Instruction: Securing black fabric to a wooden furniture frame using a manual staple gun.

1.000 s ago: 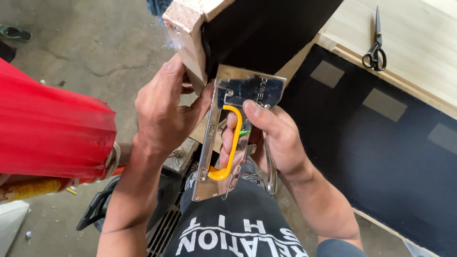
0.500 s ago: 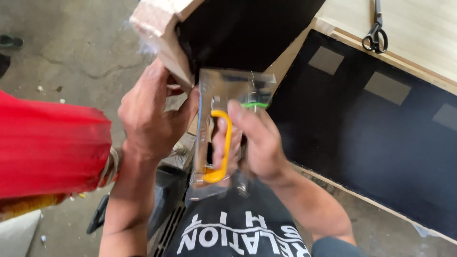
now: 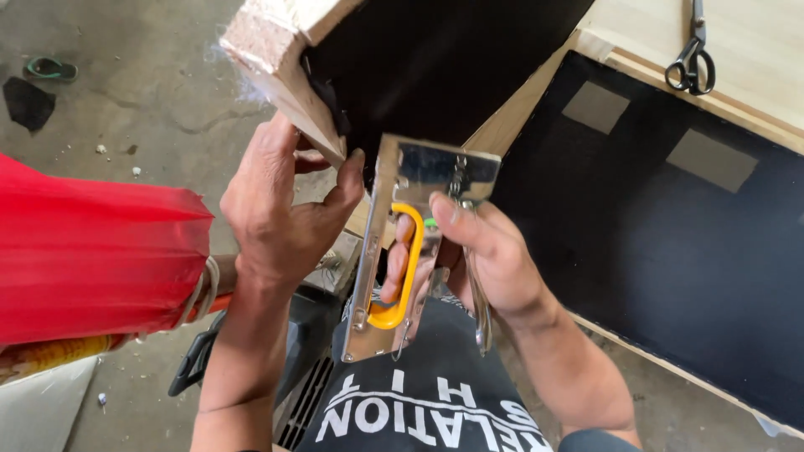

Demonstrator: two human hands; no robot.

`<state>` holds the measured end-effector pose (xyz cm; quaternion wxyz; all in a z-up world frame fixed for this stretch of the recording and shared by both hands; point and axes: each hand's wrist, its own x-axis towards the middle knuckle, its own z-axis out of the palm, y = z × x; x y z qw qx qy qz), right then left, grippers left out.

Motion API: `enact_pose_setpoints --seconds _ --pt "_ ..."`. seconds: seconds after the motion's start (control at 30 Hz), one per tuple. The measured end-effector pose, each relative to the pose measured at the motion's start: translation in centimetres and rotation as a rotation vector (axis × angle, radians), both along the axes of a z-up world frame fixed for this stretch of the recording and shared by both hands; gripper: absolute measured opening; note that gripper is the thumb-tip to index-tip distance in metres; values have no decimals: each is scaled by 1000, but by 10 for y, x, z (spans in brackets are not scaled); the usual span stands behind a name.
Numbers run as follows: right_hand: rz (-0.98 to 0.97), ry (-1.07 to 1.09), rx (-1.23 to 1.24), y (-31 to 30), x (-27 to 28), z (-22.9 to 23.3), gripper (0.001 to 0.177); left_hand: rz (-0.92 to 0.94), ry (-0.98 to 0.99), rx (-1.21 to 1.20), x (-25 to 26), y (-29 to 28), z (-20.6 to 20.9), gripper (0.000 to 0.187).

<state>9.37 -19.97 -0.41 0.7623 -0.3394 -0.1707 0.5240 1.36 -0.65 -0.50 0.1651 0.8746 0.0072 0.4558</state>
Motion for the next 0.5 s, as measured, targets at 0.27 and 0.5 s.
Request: enact_pose_setpoints --seconds 0.27,0.5 --pt "-22 142 -203 17 -2 19 40 -66 27 13 -7 16 -7 45" --pt "-45 70 -263 19 -5 20 41 -167 127 4 -15 28 -8 50"
